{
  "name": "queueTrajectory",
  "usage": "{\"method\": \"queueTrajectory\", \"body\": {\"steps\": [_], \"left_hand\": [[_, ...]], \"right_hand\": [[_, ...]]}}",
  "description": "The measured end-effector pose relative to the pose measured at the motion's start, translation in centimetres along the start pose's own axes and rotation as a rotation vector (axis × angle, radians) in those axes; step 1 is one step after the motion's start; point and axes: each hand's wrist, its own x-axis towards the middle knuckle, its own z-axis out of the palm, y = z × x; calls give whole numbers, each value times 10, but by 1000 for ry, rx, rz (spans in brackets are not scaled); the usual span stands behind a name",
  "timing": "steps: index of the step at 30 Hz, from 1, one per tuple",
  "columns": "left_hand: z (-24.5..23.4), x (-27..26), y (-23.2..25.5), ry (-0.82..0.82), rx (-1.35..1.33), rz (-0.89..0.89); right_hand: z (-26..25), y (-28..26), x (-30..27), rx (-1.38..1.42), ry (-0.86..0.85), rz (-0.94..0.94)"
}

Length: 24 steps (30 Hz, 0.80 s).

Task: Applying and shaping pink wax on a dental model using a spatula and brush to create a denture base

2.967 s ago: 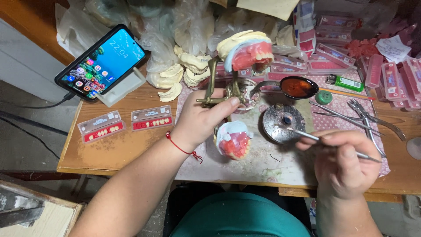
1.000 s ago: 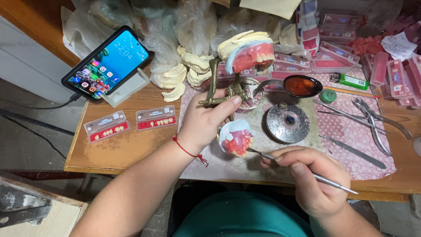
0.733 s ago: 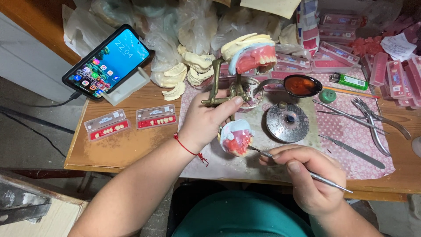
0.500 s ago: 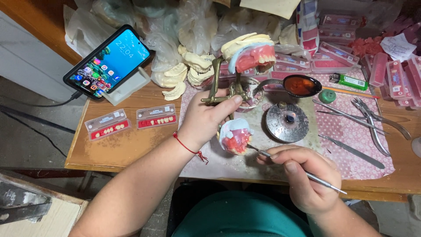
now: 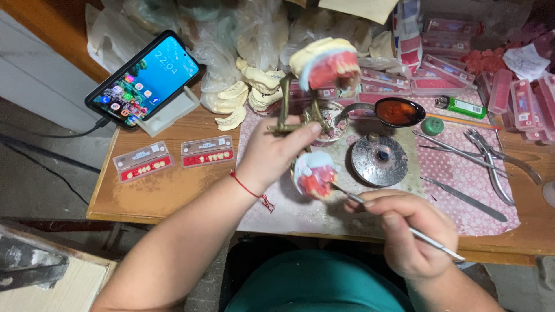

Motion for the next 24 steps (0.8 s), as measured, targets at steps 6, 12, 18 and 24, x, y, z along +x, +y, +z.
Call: {"method": "queueTrajectory", "body": {"steps": [6, 12, 18, 24], "left_hand": [[-1, 7, -4, 55, -144, 112], [3, 3, -5, 57, -205, 132], [5, 1, -4, 49, -216, 104], [6, 2, -11, 20, -147, 151]], "right_hand": [[-6, 6, 4, 415, 113, 94], [2, 16, -3, 618, 57, 237], [4, 20, -5, 532, 3, 155], [8, 16, 0, 351, -43, 76]]}}
